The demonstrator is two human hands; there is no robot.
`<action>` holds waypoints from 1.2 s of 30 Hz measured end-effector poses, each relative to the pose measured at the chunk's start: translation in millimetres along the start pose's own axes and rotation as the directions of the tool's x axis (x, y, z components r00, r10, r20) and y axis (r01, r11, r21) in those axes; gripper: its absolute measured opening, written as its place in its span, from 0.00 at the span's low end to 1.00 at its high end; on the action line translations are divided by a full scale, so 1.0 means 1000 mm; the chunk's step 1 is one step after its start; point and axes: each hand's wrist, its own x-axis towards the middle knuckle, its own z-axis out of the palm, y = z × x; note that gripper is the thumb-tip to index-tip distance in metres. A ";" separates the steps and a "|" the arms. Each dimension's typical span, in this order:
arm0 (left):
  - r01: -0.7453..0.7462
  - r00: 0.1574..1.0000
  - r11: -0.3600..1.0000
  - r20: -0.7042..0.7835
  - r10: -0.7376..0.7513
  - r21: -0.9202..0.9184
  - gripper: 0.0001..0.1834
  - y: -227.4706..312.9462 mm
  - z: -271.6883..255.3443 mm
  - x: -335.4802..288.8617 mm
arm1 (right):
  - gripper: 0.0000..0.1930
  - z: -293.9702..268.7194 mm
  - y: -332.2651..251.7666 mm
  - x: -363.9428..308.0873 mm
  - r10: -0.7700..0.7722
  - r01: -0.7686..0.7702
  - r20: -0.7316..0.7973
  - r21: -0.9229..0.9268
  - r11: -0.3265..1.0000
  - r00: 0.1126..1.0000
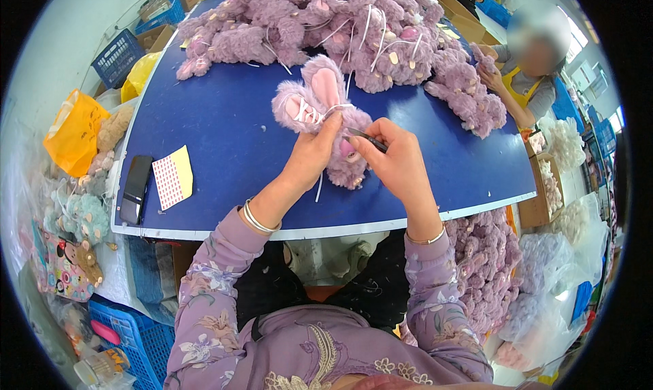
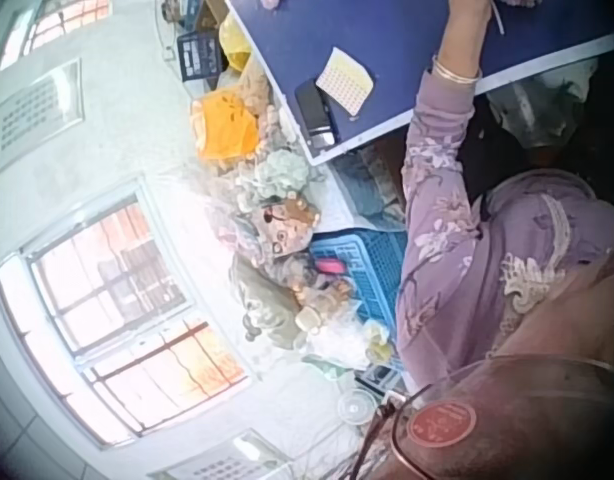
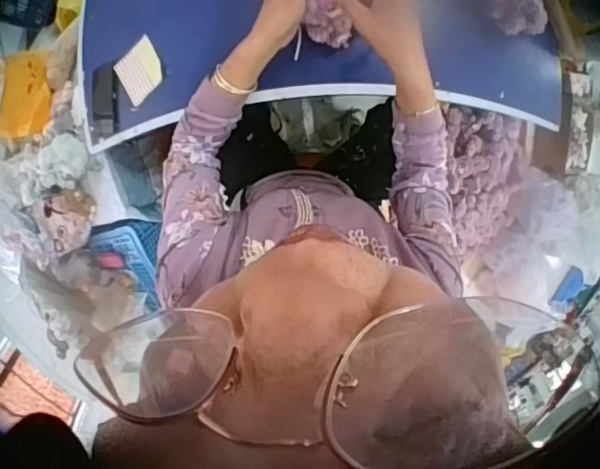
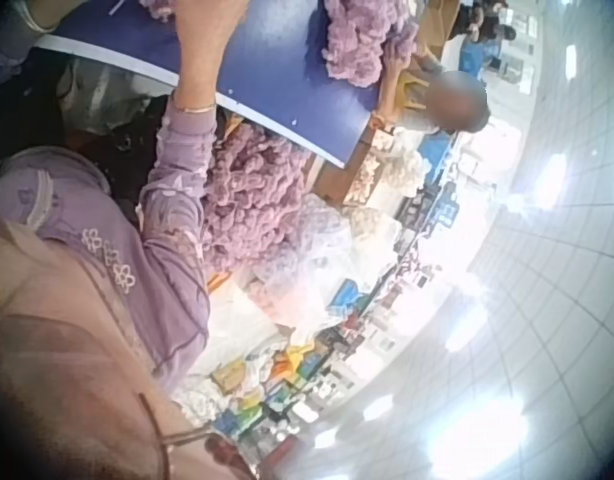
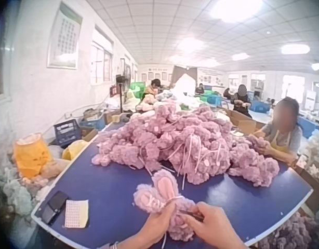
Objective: The person trims loose threads and excess fabric from purple stuffed bunny toys using small scissors. They handle each toy one at a time, cutting around the ears and face, then place the finished items on the table.
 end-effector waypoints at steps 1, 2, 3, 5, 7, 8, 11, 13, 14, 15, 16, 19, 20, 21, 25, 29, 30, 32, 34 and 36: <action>0.008 1.000 1.000 0.004 -0.008 0.002 0.23 0.001 -0.002 0.000 | 0.12 0.002 0.005 0.002 0.011 -0.013 0.019 0.081 0.997 1.000; 0.012 1.000 1.000 0.014 -0.012 -0.011 0.23 0.002 -0.003 0.001 | 0.12 0.004 0.008 0.003 -0.017 0.017 0.007 0.080 0.997 1.000; 0.016 1.000 1.000 0.026 -0.015 -0.024 0.24 0.003 -0.003 0.001 | 0.12 0.006 0.009 0.003 -0.045 0.046 -0.006 0.077 0.996 0.999; 0.034 0.999 0.998 0.023 -0.033 -0.045 0.23 0.007 -0.001 0.000 | 0.12 0.008 0.015 0.002 -0.057 0.058 -0.009 0.121 0.991 0.998; 0.065 0.998 0.996 -0.007 -0.066 -0.062 0.23 0.013 0.004 -0.004 | 0.11 0.010 0.022 -0.001 -0.022 0.018 0.016 0.214 0.977 1.000; 0.110 0.993 0.991 0.042 -0.108 -0.070 0.23 0.012 0.004 -0.005 | 0.11 0.010 0.024 -0.002 0.022 -0.034 0.041 0.315 0.949 0.999; 0.320 0.942 0.940 0.144 -0.303 -0.115 0.25 0.005 -0.003 -0.014 | 0.09 0.007 0.022 -0.020 0.122 -0.173 0.129 0.536 0.826 0.984; 0.425 0.892 0.895 0.233 -0.388 -0.136 0.26 0.012 0.000 -0.035 | 0.09 0.002 0.021 -0.043 0.182 -0.237 0.154 0.688 0.686 0.971; 0.472 0.869 0.867 0.249 -0.427 -0.159 0.25 0.017 0.006 -0.052 | 0.10 0.000 0.020 -0.060 0.210 -0.251 0.152 0.749 0.613 0.966; 0.502 0.850 0.849 0.275 -0.449 -0.164 0.25 0.011 0.010 -0.071 | 0.11 -0.001 0.014 -0.078 0.255 -0.259 0.132 0.779 0.571 0.958; 0.528 0.831 0.832 0.306 -0.464 -0.172 0.25 0.005 0.012 -0.089 | 0.12 -0.001 0.012 -0.097 0.316 -0.297 0.137 0.787 0.540 0.939; 0.648 0.736 0.752 0.351 -0.578 -0.120 0.25 -0.014 0.014 -0.137 | 0.13 0.005 0.025 -0.145 0.353 -0.302 0.109 0.776 0.554 0.929; 0.689 0.695 0.718 0.365 -0.620 -0.092 0.25 -0.021 0.016 -0.151 | 0.13 0.000 0.041 -0.158 0.324 -0.389 0.250 0.777 0.495 0.912; 0.703 0.682 0.707 0.354 -0.640 -0.076 0.25 -0.024 0.020 -0.163 | 0.16 0.010 0.054 -0.170 0.295 -0.334 0.175 0.664 0.669 0.939; 0.704 0.657 0.710 0.375 -0.654 0.006 0.28 -0.059 0.022 -0.192 | 0.22 0.017 0.046 -0.201 0.350 -0.429 0.264 0.362 0.828 0.899; 0.594 0.730 0.792 0.320 -0.603 0.138 0.34 -0.054 0.030 -0.207 | 0.11 0.016 0.055 -0.219 0.446 -0.398 0.015 0.481 0.782 0.895; 0.453 0.779 0.845 0.335 -0.531 0.285 0.36 -0.051 0.031 -0.211 | 0.10 0.018 0.057 -0.222 0.456 -0.373 -0.029 0.530 0.761 0.889; 0.346 0.824 0.896 0.366 -0.432 0.279 0.42 -0.063 0.029 -0.217 | 0.09 0.027 0.063 -0.223 0.473 -0.311 -0.112 0.618 0.722 0.874; 0.337 0.826 0.889 0.355 -0.437 0.311 0.44 -0.060 0.030 -0.219 | 0.10 0.032 0.064 -0.221 0.507 -0.308 -0.085 0.704 0.640 0.858; 0.318 0.854 0.876 0.292 -0.431 0.363 0.46 -0.057 0.032 -0.216 | 0.11 0.032 0.074 -0.219 0.529 -0.348 -0.019 0.733 0.584 0.849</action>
